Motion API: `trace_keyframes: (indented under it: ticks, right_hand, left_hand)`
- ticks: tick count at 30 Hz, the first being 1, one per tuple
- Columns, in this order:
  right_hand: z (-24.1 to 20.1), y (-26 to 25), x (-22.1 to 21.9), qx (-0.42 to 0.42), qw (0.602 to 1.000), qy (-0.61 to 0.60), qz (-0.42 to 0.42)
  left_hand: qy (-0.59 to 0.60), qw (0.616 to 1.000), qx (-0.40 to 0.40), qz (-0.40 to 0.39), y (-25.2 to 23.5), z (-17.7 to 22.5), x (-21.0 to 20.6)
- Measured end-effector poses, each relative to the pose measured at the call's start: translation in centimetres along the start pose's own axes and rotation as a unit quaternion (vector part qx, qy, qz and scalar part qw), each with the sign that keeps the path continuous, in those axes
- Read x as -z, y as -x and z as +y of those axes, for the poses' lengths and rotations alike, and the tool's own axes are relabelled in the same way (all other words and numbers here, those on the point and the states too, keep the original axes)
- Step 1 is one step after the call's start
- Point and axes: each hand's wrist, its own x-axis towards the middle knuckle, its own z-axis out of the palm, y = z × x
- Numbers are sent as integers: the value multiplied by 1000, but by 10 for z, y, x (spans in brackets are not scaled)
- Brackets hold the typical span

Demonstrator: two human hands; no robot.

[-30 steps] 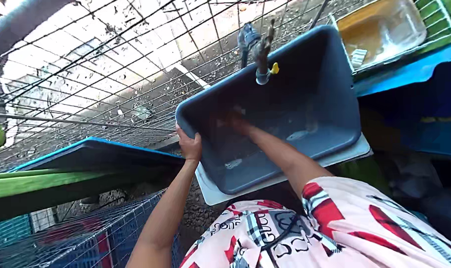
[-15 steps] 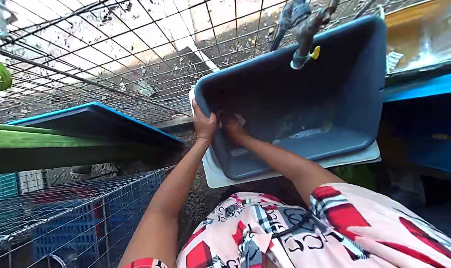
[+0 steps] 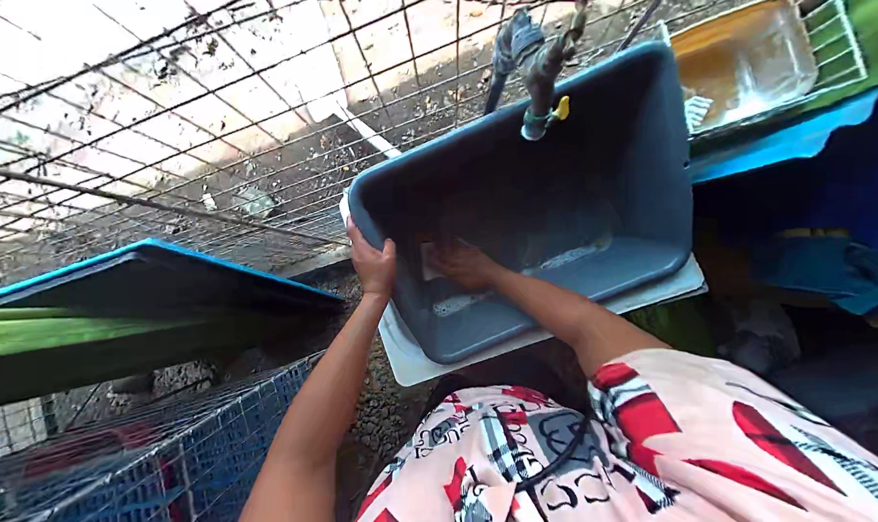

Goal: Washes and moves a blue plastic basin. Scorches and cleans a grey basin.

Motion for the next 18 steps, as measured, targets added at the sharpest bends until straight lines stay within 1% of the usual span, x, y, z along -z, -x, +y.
trace_keyframes:
  ticks: [1,2,3,4,5,6,7,8,9,10,12,13,14,15,17,18]
  right_hand:
    - [15,25,10,-36,999,4,-1]
    - [36,44,21,-95,995,16,41]
    - [59,58,33,-177,978,39,101]
    - [80,69,44,-269,949,63,154]
    - [95,75,53,-368,905,72,199]
    - [105,76,57,-456,851,72,250]
    - [110,70,56,-523,792,63,307]
    - [105,59,48,-568,742,51,353]
    - [86,45,39,-586,728,18,356]
    - [53,32,28,-569,757,-27,321]
    - [-1,16,-2,-454,854,-70,245]
    - [-9,15,-6,-397,891,-74,206]
    - [-5,20,-3,-365,911,-66,182]
    - [12,26,4,-355,914,-41,191]
    - [65,41,32,-384,888,-2,253]
    - [89,50,48,-407,873,10,269]
  left_hand:
    - [0,1000,-1,3,1,-2,0]
    - [7,1000,0,5,1,-3,-1]
    - [20,1000,-1,8,-1,-3,-4]
    - [31,999,-1,9,-2,-2,-5]
    - [35,999,-2,11,-4,-2,-6]
    - [36,999,-2,12,-6,-2,-7]
    - [31,999,-1,17,-8,-2,-9]
    - [25,1000,3,18,-9,-2,-9]
    - [23,1000,8,19,-8,-2,-8]
    - [25,999,14,19,-8,-1,-7]
    - [29,999,16,21,-7,0,-6]
    - [30,999,14,23,-7,1,-6]
    - [31,999,16,21,-5,1,-6]
    - [33,999,14,20,-5,1,-6]
    - [35,999,13,23,-8,4,-7]
    - [29,999,11,24,-7,4,-6]
